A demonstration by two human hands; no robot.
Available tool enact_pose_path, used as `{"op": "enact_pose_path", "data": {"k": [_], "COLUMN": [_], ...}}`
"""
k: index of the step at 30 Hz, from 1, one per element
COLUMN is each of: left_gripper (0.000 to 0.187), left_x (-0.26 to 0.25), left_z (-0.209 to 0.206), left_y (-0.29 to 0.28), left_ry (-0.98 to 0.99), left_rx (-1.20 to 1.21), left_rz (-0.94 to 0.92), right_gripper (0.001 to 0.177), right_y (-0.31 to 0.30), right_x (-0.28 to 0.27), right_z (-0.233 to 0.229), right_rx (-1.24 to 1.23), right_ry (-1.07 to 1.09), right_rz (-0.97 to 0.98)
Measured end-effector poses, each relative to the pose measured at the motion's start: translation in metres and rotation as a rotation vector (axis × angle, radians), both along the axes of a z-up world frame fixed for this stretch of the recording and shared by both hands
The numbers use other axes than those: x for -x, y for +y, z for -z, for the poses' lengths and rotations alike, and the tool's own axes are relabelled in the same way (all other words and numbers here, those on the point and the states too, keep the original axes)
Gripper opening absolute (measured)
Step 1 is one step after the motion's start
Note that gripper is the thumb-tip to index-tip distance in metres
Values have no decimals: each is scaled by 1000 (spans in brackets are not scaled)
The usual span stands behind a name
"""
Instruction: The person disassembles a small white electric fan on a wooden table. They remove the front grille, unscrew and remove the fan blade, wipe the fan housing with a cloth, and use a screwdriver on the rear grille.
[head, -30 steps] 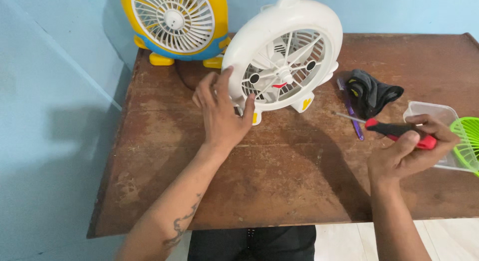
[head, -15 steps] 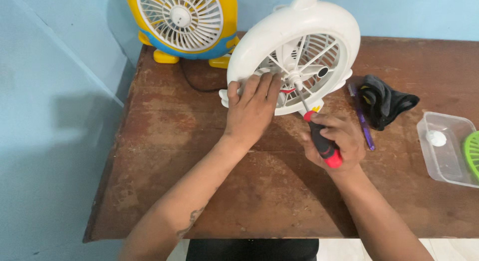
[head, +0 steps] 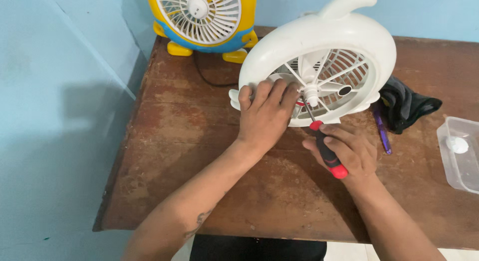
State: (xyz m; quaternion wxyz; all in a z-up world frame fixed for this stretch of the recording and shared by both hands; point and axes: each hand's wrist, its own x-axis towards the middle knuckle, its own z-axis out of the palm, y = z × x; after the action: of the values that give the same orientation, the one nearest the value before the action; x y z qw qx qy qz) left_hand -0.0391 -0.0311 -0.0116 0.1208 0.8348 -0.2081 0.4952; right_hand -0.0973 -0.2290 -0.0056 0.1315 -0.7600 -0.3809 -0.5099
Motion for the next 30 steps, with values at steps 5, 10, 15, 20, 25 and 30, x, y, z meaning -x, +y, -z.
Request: {"op": "enact_pose_path", "data": {"k": [5, 10, 15, 20, 25, 30], "left_gripper": [21, 22, 23, 23, 24, 25], "left_x": [-1, 0, -1, 0, 0, 1], "left_z": [-1, 2, 2, 2, 4, 4], "left_y": [-1, -1, -1, -1, -1, 0], "left_ry": [-9, 9, 27, 29, 36, 53], "left_rx": [2, 12, 5, 19, 8, 11], "left_rz": [-5, 1, 11, 21, 19, 45], "right_gripper": [61, 60, 60, 60, 56, 49], "right_y": [-1, 1, 2, 3, 9, 21], "right_x": [9, 9, 8, 9, 8, 9], "right_z": [-1, -1, -2, -3, -5, -1], "right_rx": [69, 80, 68, 72, 43, -117], "right_ry": [-50, -62, -60, -74, -51, -23], "right_rz": [34, 36, 6, 16, 15, 26]}}
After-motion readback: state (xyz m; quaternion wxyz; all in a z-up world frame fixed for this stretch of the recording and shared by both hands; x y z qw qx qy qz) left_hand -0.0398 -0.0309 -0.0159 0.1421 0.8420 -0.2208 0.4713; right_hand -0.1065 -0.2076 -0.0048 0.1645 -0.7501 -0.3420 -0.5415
